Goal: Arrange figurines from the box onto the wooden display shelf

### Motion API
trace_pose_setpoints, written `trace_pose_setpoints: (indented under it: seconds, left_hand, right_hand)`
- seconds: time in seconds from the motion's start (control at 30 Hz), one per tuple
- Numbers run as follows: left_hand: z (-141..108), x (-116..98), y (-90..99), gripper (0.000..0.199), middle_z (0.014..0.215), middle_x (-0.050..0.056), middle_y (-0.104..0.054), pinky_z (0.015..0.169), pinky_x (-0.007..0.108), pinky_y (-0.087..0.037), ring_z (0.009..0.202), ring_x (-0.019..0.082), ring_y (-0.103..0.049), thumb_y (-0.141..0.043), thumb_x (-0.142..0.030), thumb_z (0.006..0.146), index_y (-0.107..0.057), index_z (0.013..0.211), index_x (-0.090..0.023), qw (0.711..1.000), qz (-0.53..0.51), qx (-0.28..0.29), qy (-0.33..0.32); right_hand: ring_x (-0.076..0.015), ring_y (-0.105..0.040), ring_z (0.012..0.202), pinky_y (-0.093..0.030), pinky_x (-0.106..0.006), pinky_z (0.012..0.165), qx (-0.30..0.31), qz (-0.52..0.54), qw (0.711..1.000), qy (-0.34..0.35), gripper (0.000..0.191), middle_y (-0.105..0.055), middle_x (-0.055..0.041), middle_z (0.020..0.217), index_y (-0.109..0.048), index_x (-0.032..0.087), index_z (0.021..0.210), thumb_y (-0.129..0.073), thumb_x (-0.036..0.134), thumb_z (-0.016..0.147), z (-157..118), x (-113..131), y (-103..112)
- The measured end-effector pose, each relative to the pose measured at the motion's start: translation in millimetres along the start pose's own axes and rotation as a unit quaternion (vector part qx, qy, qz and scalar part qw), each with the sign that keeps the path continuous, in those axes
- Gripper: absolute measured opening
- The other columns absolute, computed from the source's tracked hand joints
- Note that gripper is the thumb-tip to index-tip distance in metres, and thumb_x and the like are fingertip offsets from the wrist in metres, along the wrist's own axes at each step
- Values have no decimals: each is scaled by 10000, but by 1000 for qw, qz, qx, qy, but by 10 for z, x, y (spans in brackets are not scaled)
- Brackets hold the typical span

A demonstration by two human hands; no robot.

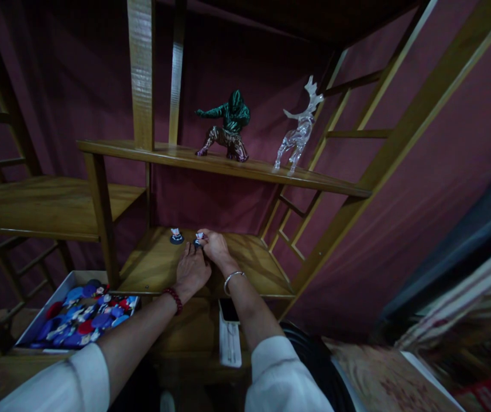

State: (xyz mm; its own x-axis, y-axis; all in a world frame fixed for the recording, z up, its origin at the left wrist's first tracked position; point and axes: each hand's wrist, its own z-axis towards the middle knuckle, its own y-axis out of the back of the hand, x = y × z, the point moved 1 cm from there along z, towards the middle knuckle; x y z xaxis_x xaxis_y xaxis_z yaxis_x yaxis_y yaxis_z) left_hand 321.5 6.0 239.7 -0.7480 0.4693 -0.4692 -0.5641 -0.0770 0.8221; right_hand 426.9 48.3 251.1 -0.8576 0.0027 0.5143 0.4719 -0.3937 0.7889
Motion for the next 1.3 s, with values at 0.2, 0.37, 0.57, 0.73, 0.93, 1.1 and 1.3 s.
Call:
trace_pose_setpoints:
  seconds: [0.2, 0.37, 0.57, 0.73, 0.93, 1.1, 1.3]
  left_hand:
    - [2, -3, 2, 503, 1288, 212, -431, 1027, 372, -249, 1270, 274, -281, -379, -189, 755, -433, 1213, 11, 1000, -3, 4, 4]
    - [-1, -2, 11, 477, 1278, 211, -446, 1031, 369, -245, 1264, 266, -295, -359, -173, 767, -454, 1199, 5, 1000, -4, 0, 2]
    - [-4, 0, 16, 483, 1279, 213, -443, 1031, 379, -247, 1267, 269, -289, -369, -161, 754, -453, 1198, 7, 1000, -9, 6, -2]
    - [-7, 8, 28, 495, 1289, 182, -445, 1032, 377, -249, 1269, 253, -288, -382, -152, 745, -441, 1220, -25, 1000, -21, 2, -1]
    - [-38, 86, 137, 397, 1137, 146, -574, 1038, 344, -238, 1153, 205, -437, -369, -111, 741, -560, 1086, -63, 999, -29, -9, -25]
    - [-83, 259, 267, 319, 976, 128, -617, 908, 310, -366, 1007, 208, -509, -388, -103, 730, -617, 952, -109, 1000, -16, -24, -7]
    - [-100, 485, 416, 332, 1020, 118, -609, 908, 321, -352, 1042, 216, -488, -378, -128, 757, -614, 992, -128, 999, 16, -33, 20]
  right_hand:
    - [-117, -606, 726, -455, -204, 703, -1, -1, 1000, 13, 313, -672, 9, 825, -614, 261, 1032, -581, 192, 729, 5, -12, -12]
    - [-113, -600, 713, -452, -200, 686, 2, -22, 1000, 16, 311, -668, 19, 828, -611, 277, 1032, -581, 201, 732, 8, -19, -21]
    - [-118, -598, 732, -450, -205, 698, 8, -35, 999, 21, 308, -663, 14, 849, -604, 279, 1038, -574, 208, 739, 10, -12, -26]
    - [-119, -594, 765, -454, -214, 728, 5, -30, 999, 15, 379, -654, 4, 877, -560, 262, 1108, -576, 191, 736, -10, 6, -18]
    - [-166, -532, 958, -402, -302, 891, -99, -35, 991, 86, 384, -589, -63, 1081, -532, 200, 1148, -527, 203, 764, -122, 186, 73]
    - [-140, -564, 897, -423, -257, 852, -109, 17, 986, 121, 268, -614, -50, 1011, -596, 191, 1002, -430, 154, 795, -259, 462, -14]
    - [-134, -595, 829, -439, -243, 817, -56, 14, 996, 61, 268, -655, -22, 887, -605, 196, 895, -415, 73, 752, -308, 649, -246]
